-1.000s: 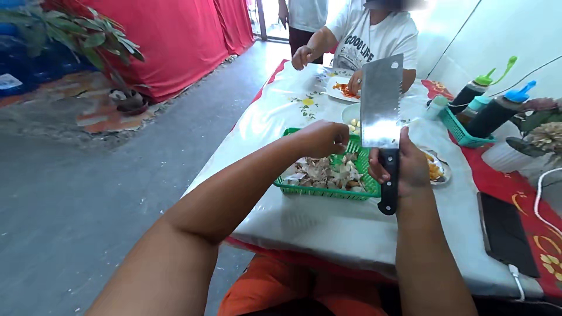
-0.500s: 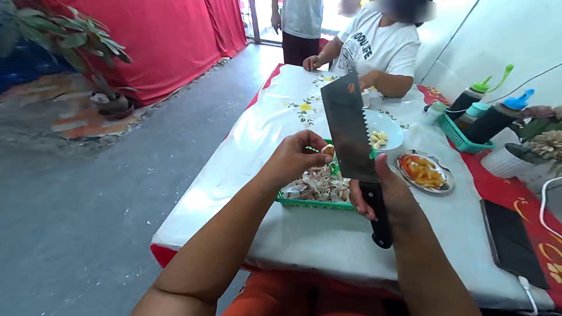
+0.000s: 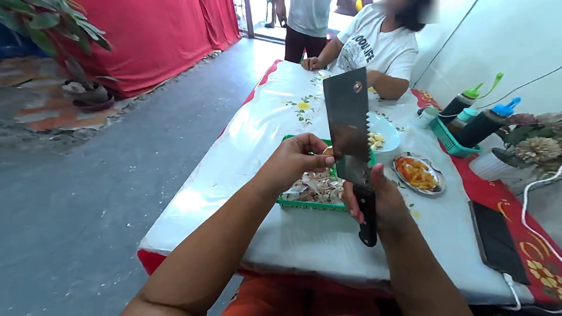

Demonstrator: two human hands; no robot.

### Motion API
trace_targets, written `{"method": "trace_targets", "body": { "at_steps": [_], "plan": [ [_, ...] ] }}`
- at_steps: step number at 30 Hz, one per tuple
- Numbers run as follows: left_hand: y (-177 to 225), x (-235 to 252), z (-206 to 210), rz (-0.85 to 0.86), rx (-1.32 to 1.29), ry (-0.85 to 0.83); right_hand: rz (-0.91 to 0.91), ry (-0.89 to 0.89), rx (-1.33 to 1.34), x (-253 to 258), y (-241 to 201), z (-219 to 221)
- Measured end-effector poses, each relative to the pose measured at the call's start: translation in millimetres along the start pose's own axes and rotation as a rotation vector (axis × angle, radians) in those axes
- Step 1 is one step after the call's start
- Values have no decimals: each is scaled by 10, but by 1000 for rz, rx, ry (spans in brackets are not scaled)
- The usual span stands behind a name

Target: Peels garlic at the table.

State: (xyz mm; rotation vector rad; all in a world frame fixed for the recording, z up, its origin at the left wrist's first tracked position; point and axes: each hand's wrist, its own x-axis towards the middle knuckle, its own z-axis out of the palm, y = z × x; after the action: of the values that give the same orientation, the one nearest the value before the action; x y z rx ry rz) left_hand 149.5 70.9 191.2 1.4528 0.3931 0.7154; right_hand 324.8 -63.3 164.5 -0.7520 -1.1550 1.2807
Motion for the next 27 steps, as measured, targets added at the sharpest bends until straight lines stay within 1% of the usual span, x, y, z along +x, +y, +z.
{"method": "trace_targets", "body": {
  "at_steps": [9, 13, 16, 20, 22, 27],
  "plan": [
    [-28, -28, 63, 87, 122, 114, 7, 123, -62, -4, 15, 81],
    [-51, -37, 31, 100, 103, 97, 16, 119, 8, -6, 34, 74],
    [-82, -34, 27, 115, 102, 93, 29, 143, -26, 0, 41, 102],
    [-98, -40, 21, 133, 95, 93, 42, 112, -58, 8, 46, 120],
    [-104, -51, 4, 117, 103, 80, 34, 93, -78, 12, 49, 116],
    [-81, -59, -31, 85, 41, 51, -1, 107, -114, -7, 42, 133]
  ]
}}
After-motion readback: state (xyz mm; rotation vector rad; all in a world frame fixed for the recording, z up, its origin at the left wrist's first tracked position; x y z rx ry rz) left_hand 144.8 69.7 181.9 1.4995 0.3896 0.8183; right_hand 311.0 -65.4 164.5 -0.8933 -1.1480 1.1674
